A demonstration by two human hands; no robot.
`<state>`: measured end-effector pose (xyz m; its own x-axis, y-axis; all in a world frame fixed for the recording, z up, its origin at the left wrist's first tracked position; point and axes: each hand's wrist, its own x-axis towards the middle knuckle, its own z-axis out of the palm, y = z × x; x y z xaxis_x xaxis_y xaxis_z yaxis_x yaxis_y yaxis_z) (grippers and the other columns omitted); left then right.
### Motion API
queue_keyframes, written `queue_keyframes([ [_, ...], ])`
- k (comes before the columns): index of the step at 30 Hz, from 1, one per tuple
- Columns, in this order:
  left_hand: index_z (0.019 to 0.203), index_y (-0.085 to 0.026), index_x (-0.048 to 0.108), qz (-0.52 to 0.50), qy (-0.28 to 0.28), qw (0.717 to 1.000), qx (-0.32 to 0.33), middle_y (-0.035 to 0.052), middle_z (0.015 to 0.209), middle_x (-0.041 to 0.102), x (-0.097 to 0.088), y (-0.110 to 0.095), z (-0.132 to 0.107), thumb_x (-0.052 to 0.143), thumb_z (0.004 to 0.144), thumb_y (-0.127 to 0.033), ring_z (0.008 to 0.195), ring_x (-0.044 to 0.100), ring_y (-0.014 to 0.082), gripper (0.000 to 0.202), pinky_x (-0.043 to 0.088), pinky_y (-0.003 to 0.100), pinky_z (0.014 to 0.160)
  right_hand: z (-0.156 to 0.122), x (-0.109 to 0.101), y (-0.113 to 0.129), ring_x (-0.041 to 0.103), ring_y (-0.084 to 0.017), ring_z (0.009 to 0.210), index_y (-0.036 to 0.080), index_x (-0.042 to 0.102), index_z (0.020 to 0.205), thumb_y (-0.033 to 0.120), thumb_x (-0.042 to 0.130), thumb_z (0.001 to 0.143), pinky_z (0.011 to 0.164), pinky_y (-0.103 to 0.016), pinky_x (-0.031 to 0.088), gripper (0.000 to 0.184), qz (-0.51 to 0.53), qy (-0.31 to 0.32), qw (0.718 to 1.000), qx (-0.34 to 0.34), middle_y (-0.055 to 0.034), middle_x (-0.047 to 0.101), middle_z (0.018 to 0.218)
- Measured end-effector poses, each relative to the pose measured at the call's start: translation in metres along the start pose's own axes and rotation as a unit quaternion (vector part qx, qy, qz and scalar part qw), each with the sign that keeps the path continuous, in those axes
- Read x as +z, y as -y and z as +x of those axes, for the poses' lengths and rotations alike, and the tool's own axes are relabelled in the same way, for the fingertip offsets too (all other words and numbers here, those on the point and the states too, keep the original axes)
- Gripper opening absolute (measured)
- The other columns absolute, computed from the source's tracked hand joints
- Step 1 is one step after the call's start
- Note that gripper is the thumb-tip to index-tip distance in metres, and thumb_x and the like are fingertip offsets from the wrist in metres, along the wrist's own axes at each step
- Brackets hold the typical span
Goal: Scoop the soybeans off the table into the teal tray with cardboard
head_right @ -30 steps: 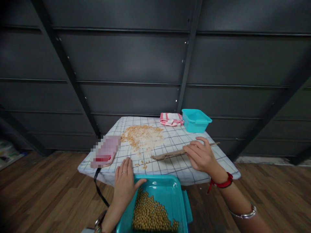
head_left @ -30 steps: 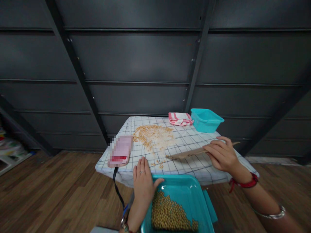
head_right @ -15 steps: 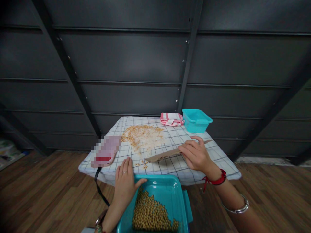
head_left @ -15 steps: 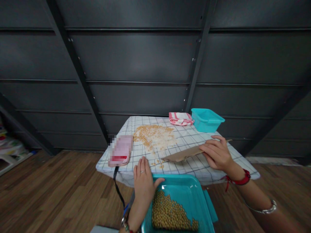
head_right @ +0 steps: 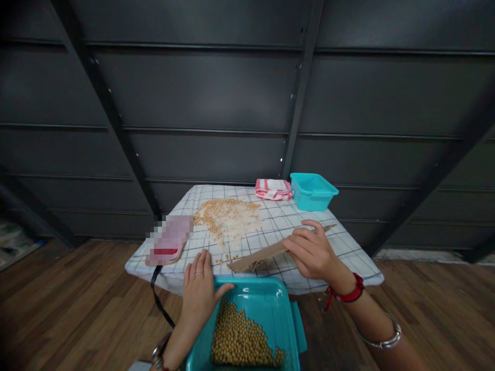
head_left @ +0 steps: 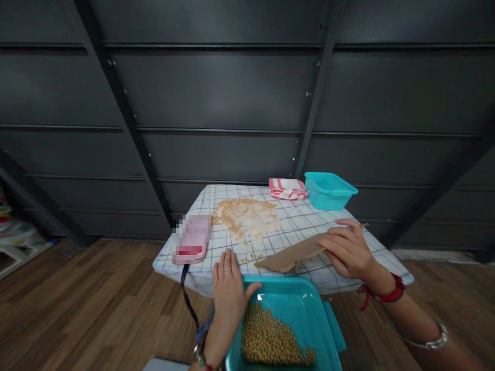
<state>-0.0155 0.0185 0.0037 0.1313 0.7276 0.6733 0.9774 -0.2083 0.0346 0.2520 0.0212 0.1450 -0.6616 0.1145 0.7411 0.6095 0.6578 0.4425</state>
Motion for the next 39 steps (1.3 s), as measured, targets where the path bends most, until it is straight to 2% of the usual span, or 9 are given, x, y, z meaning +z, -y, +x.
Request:
queue_keyframes([
  [6,0.128,0.000,0.034,-0.002,-0.008,1.000,0.001,0.0248,0.124,0.049,0.003,0.000,-0.001,0.031,0.068,-0.074,0.116,0.043,0.0330,0.096,0.032,0.048,0.095,-0.001,-0.009,0.002,0.054,-0.016,0.068,0.017,0.055,0.089,0.008,0.045,0.078,0.078,-0.041,0.040,0.017,0.020,0.013,1.000,-0.001,-0.0016,0.064,0.069],
  [12,0.129,-0.002,0.035,-0.004,-0.004,1.000,-0.005,0.0237,0.125,0.049,0.004,0.000,-0.001,0.027,0.068,-0.075,0.117,0.042,0.0333,0.096,0.031,0.048,0.096,-0.003,-0.019,0.003,0.055,-0.016,0.067,0.019,0.055,0.090,0.010,0.044,0.078,0.077,-0.040,0.040,0.018,0.038,0.009,0.999,0.031,-0.0012,0.063,0.070],
  [18,0.129,-0.001,0.034,-0.005,-0.001,1.000,-0.002,0.0244,0.125,0.049,0.003,-0.001,0.000,0.031,0.069,-0.074,0.116,0.043,0.0336,0.095,0.032,0.049,0.096,-0.002,-0.004,-0.001,0.053,-0.016,0.066,0.021,0.055,0.089,0.010,0.048,0.077,0.078,-0.040,0.039,0.018,-0.027,-0.014,0.997,0.067,-0.0001,0.062,0.067],
  [21,0.130,-0.002,0.033,-0.012,0.000,1.000,-0.001,0.0243,0.126,0.048,0.003,0.000,-0.001,0.032,0.068,-0.073,0.116,0.043,0.0335,0.094,0.032,0.049,0.096,-0.003,0.001,0.000,0.054,-0.017,0.067,0.019,0.055,0.089,0.009,0.047,0.077,0.079,-0.041,0.038,0.017,-0.022,-0.005,0.999,0.048,-0.0009,0.063,0.068],
  [30,0.126,0.000,0.038,-0.010,-0.005,1.000,-0.004,0.0256,0.123,0.050,0.003,-0.002,-0.001,0.033,0.069,-0.073,0.115,0.043,0.0341,0.093,0.033,0.049,0.095,-0.003,-0.003,0.003,0.054,-0.015,0.068,0.018,0.054,0.087,0.006,0.044,0.077,0.080,-0.040,0.038,0.019,-0.019,0.017,1.000,0.008,-0.0009,0.064,0.068],
  [39,0.126,0.001,0.037,-0.008,-0.019,1.000,0.001,0.0253,0.122,0.051,0.003,-0.002,-0.001,0.030,0.070,-0.073,0.115,0.044,0.0339,0.093,0.033,0.049,0.095,-0.014,0.011,-0.012,0.055,-0.016,0.068,0.020,0.055,0.089,0.007,0.045,0.075,0.078,-0.041,0.040,0.021,-0.034,-0.001,0.999,0.003,-0.0012,0.064,0.069],
])
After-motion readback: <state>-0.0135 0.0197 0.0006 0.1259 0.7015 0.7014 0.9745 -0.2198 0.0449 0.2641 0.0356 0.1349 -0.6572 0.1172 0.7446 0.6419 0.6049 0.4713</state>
